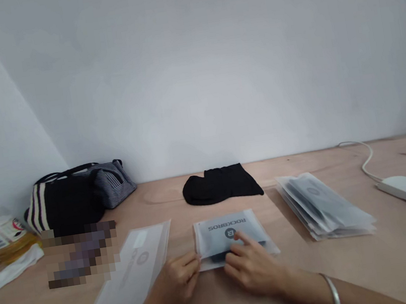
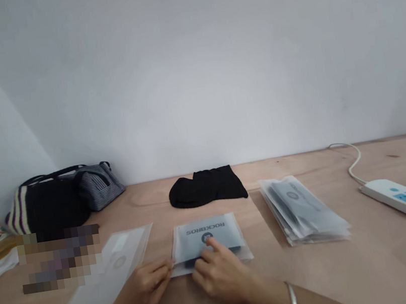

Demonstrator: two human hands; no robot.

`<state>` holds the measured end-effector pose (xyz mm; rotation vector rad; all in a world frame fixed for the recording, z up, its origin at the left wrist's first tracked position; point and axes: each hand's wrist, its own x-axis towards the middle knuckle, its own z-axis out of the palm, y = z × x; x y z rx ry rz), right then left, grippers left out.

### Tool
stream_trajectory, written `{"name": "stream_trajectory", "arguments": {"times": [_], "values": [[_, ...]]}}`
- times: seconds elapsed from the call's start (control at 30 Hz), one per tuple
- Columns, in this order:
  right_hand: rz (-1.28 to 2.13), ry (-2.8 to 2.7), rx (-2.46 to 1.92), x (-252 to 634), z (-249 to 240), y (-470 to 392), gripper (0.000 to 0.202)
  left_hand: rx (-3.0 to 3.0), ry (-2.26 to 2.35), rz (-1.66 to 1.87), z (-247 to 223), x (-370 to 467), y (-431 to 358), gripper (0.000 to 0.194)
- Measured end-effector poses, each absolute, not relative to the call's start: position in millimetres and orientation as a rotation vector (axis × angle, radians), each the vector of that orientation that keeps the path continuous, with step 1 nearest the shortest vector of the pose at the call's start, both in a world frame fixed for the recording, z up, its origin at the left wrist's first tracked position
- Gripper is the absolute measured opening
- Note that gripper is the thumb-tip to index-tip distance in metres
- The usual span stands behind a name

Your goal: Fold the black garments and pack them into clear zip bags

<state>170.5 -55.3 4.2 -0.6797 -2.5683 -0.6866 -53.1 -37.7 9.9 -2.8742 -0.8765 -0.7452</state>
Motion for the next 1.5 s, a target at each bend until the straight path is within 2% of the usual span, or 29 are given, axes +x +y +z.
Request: {"name": "stream_trajectory", "arguments": {"times": [0.2,0.3,0.33,0.37,0.47,0.6,0.67,0.8,1.0,1.1,1.3,1.5], "values": [[-0.642,-2.53,-0.858,255,0,-77,0.028,-2.923,-0.925,-0.89,17,-53,-38,0.024],[-0.447,-2.513,-1.084,274,10,-91,0.019,-3.012,-1.011,-0.793,26,-50,-42,0.014],[-0.358,-2.505,-1.157,275,15,-94,0.015,-3.027,-1.051,-0.751,30,-48,-45,0.013],[-0.271,-2.494,-1.212,274,20,-96,0.017,-3.031,-1.08,-0.718,34,-45,-47,0.021],[-0.078,-2.475,-1.235,261,32,-89,0.035,-3.031,-1.049,-0.636,42,-30,-49,0.048],[0.027,-2.606,-1.101,237,37,-64,0.071,-3.022,-1.068,-0.485,33,-2,-41,0.052],[0.096,-2.694,-1.062,227,34,-53,0.083,-3.008,-1.159,-0.431,22,7,-34,0.054],[0.258,-2.743,-1.08,218,21,-43,0.085,-3.018,-1.271,-0.388,5,11,-25,0.062],[0.386,-2.736,-1.081,219,15,-40,0.088,-3.153,-1.287,-0.416,6,6,-23,0.062],[0.47,-2.73,-1.12,218,19,-38,0.087,-3.239,-1.354,-0.607,3,3,-19,0.057],[0.519,-2.725,-1.205,217,23,-46,0.088,-2.777,-1.863,-1.621,-12,-2,-6,0.039],[0.505,-2.688,-1.248,218,26,-55,0.091,-2.761,-2.205,-2.004,-4,2,-15,0.035]]}}
